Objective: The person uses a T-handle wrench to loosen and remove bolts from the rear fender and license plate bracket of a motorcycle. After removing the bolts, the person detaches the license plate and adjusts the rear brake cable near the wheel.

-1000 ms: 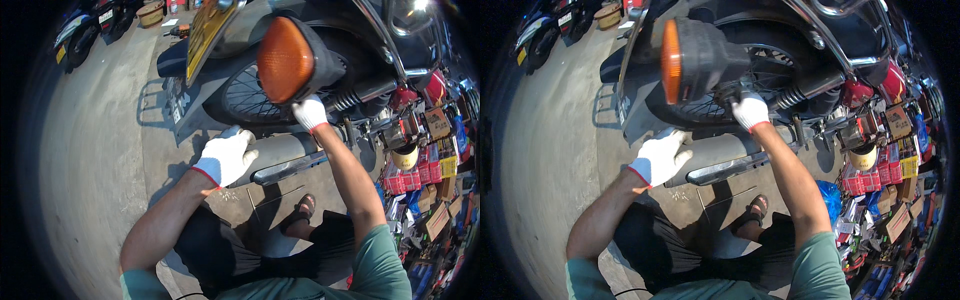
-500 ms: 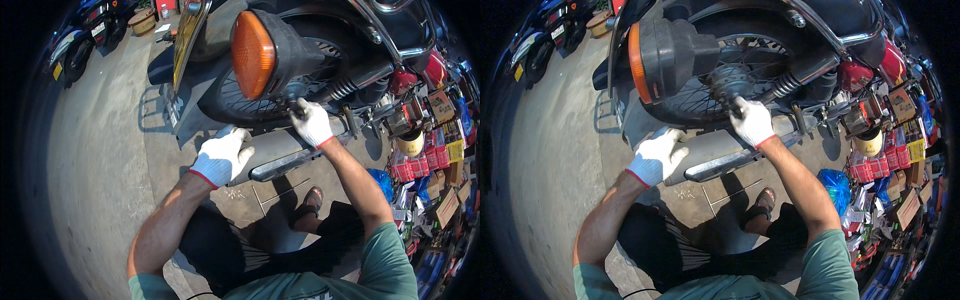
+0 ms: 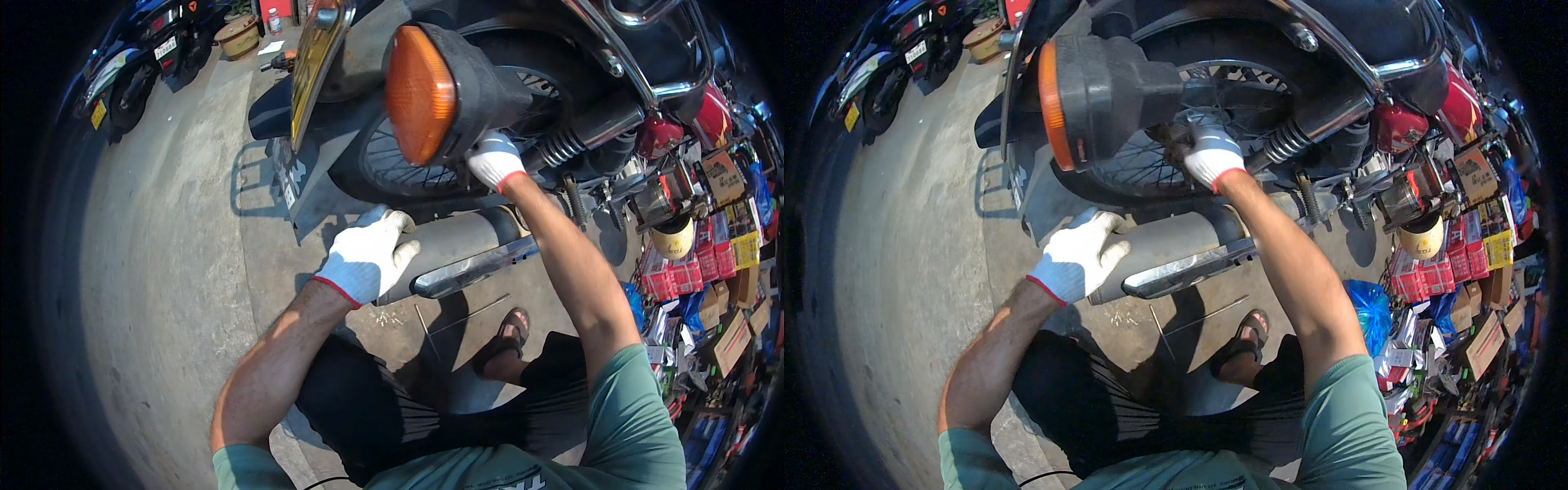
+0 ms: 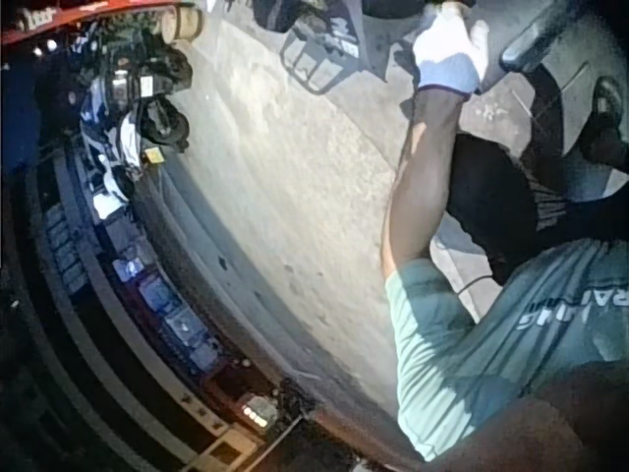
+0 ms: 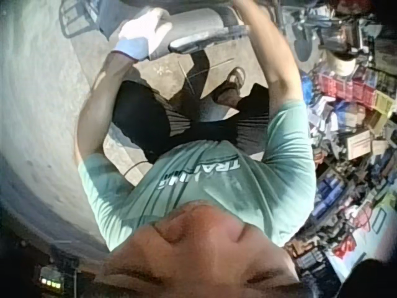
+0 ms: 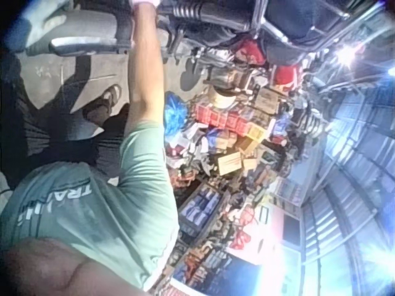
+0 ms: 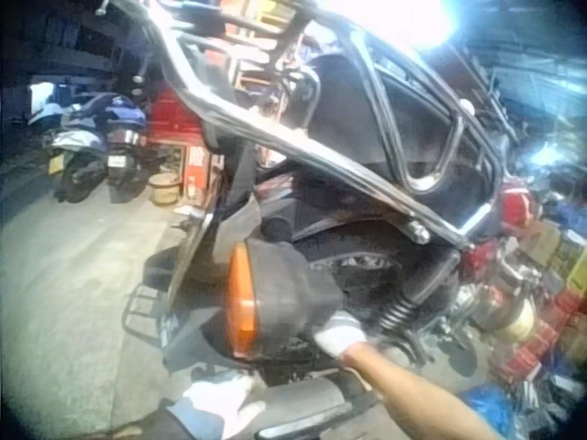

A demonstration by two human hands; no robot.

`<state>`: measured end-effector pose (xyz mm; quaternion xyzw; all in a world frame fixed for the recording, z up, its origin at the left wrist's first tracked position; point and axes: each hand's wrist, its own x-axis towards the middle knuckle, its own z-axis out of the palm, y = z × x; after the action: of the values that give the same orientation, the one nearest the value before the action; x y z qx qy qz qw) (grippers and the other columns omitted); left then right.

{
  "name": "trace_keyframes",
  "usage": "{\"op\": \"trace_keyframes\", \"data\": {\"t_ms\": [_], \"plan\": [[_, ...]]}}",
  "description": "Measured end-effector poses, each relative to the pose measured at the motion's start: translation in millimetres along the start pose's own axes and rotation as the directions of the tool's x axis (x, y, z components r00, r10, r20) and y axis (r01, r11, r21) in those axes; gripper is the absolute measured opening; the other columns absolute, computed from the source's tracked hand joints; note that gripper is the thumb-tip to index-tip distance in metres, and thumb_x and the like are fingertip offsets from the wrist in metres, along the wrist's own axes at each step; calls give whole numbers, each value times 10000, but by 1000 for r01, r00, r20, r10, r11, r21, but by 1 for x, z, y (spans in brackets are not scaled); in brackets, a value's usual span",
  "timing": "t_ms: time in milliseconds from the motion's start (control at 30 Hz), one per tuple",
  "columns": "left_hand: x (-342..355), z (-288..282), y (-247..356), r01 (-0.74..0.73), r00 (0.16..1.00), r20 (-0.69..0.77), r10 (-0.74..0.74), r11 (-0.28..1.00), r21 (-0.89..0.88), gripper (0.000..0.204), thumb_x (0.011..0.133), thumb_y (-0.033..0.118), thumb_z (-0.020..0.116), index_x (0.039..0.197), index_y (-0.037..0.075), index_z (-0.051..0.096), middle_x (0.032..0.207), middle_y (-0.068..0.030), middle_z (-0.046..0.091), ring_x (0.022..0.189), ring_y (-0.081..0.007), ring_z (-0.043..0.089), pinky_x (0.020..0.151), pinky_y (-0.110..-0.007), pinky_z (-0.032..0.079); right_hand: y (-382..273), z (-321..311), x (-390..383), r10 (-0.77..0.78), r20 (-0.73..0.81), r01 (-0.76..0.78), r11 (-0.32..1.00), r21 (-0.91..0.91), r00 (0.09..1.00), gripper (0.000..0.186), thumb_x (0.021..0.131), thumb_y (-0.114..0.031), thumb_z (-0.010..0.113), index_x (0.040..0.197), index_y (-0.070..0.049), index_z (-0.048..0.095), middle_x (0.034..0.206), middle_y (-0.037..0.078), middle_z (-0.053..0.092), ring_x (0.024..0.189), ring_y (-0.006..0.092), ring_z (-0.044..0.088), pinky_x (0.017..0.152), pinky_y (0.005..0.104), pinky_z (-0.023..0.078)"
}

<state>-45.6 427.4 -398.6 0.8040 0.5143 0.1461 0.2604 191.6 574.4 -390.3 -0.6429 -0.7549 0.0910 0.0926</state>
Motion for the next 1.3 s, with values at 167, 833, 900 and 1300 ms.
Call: {"op": "trace_keyframes", "data": {"t_ms": [167, 833, 900, 1300], "plan": [[3, -4, 7, 53, 996, 72, -50, 998, -40, 393, 955, 335, 521, 1186, 23, 584, 1095, -172, 630, 1019, -305, 639, 910, -394, 513, 24, -1, -48, 12, -47, -7, 995, 102, 999, 323, 850, -290, 612, 929, 17, 672, 877, 247, 671, 859, 402, 650, 780, 453, 513], [4, -3, 11, 2, 1000, -22, -4, 998, -66, 327, 903, 238, 585, 1159, 33, 596, 1111, -168, 610, 1055, -333, 603, 913, -394, 486, 24, 2, -80, -165, -356, 218, 969, 113, 920, 142, 810, -180, 644, 848, -42, 640, 711, 197, 634, 730, 372, 630, 678, 459, 499], [6, 2, 11, -15, 999, -37, 13, 999, -42, 324, 901, 238, 586, 1150, 31, 597, 1107, -169, 610, 1049, -335, 606, 905, -394, 489, 37, 9, -87, -269, -466, 325, 945, 43, 843, 103, 778, -163, 664, 829, -75, 649, 680, 164, 618, 698, 345, 616, 659, 440, 485], [7, 14, 5, -131, 973, -193, 125, 991, -15, 280, 894, 227, 600, 1096, 32, 603, 1037, -186, 624, 948, -358, 636, 833, -404, 518, 27, -7, -28, 35, -69, -29, 996, 86, 997, 328, 850, -304, 568, 907, -12, 703, 916, 234, 675, 889, 405, 650, 801, 451, 516]]}}
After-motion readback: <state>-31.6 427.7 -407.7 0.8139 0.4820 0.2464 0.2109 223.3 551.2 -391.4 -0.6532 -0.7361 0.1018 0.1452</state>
